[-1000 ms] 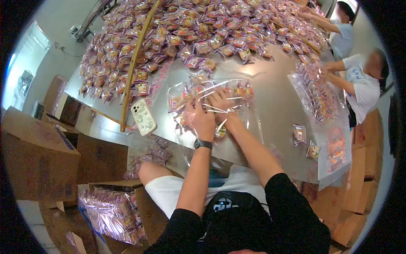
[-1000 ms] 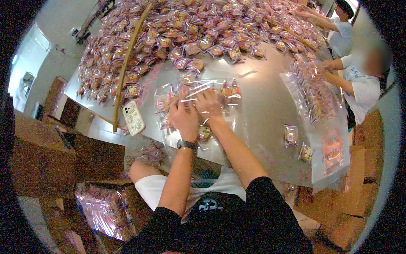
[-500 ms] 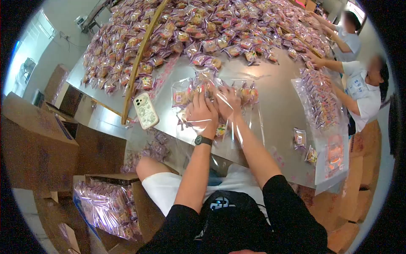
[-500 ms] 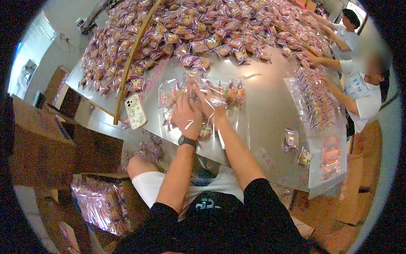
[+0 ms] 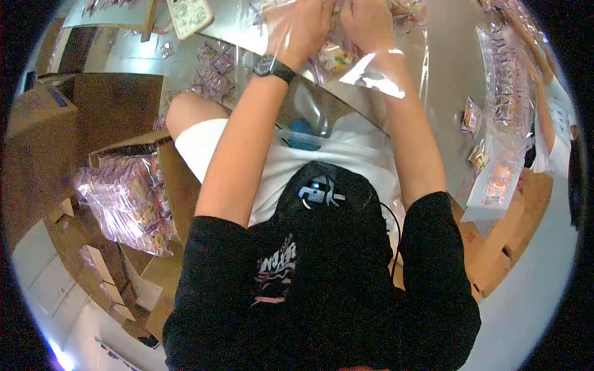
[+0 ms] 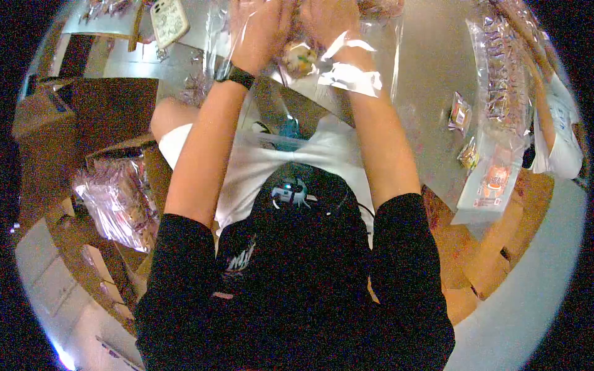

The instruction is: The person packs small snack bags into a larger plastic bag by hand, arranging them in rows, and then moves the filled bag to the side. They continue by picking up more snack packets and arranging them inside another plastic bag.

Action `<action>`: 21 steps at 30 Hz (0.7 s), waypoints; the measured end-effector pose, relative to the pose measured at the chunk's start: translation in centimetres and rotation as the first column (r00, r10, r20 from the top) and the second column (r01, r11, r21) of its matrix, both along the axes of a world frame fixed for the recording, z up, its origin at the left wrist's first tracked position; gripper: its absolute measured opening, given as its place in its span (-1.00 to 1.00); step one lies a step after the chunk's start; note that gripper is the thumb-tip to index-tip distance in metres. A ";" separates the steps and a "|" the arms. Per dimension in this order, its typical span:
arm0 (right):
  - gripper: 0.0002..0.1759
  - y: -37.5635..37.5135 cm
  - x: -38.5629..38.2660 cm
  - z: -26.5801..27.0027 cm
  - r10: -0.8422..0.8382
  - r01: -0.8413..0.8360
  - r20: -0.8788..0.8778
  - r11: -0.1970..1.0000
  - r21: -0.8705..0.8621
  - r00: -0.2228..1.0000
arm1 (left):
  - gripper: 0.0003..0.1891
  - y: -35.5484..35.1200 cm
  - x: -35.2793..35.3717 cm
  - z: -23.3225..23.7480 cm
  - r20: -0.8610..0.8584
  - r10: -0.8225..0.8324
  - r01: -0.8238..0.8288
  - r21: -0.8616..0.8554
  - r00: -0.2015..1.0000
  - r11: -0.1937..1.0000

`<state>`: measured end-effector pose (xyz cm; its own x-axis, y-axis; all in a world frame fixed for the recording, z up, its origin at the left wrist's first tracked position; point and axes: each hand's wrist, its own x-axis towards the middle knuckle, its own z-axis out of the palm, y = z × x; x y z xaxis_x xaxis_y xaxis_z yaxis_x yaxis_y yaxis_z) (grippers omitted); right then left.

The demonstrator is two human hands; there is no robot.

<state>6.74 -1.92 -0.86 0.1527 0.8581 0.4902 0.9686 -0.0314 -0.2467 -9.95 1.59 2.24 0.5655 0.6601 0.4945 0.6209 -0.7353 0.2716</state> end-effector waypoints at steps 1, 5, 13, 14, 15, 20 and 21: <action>-0.79 -0.7 -1.4 1.4 -0.042 0.041 -0.030 0.999 -0.034 0.999 | -0.72 0.2 -0.2 -0.8 -0.086 0.016 -0.016 0.002 0.996 1.000; -0.54 -3.4 -4.8 3.7 0.118 -0.094 -0.091 0.968 0.232 0.989 | -0.57 0.5 -1.4 -1.7 0.062 -0.068 0.057 0.173 0.996 0.983; -0.44 -6.9 -6.6 6.0 0.112 -0.102 -0.075 0.987 0.127 0.991 | -0.54 -0.5 -1.9 -1.4 0.092 -0.044 0.038 0.064 0.995 0.997; -0.42 -7.1 -6.9 6.2 0.068 -0.062 -0.076 0.995 0.072 0.995 | -0.55 -0.4 -1.7 -1.3 0.125 -0.045 0.036 0.078 0.991 0.996; -0.41 -7.4 -7.0 6.2 0.025 -0.024 -0.077 1.000 0.015 0.997 | -0.55 -0.7 -1.7 -1.0 0.132 -0.033 0.030 0.024 0.991 0.999; -0.43 -7.3 -5.7 4.0 0.092 -0.079 -0.180 0.994 0.077 0.979 | -0.56 -0.8 -1.6 -1.6 0.138 0.006 0.002 -0.055 0.990 0.998; -0.44 -7.3 -5.5 3.7 0.095 -0.081 -0.179 0.993 0.082 0.979 | -0.56 -0.8 -1.5 -1.5 0.128 0.008 0.002 -0.071 0.992 0.997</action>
<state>1.21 -9.22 2.81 0.1709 0.8346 0.5237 0.9051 0.0770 -0.4181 -11.42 0.80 0.76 0.4983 0.6978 0.5146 0.5797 -0.7095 0.4007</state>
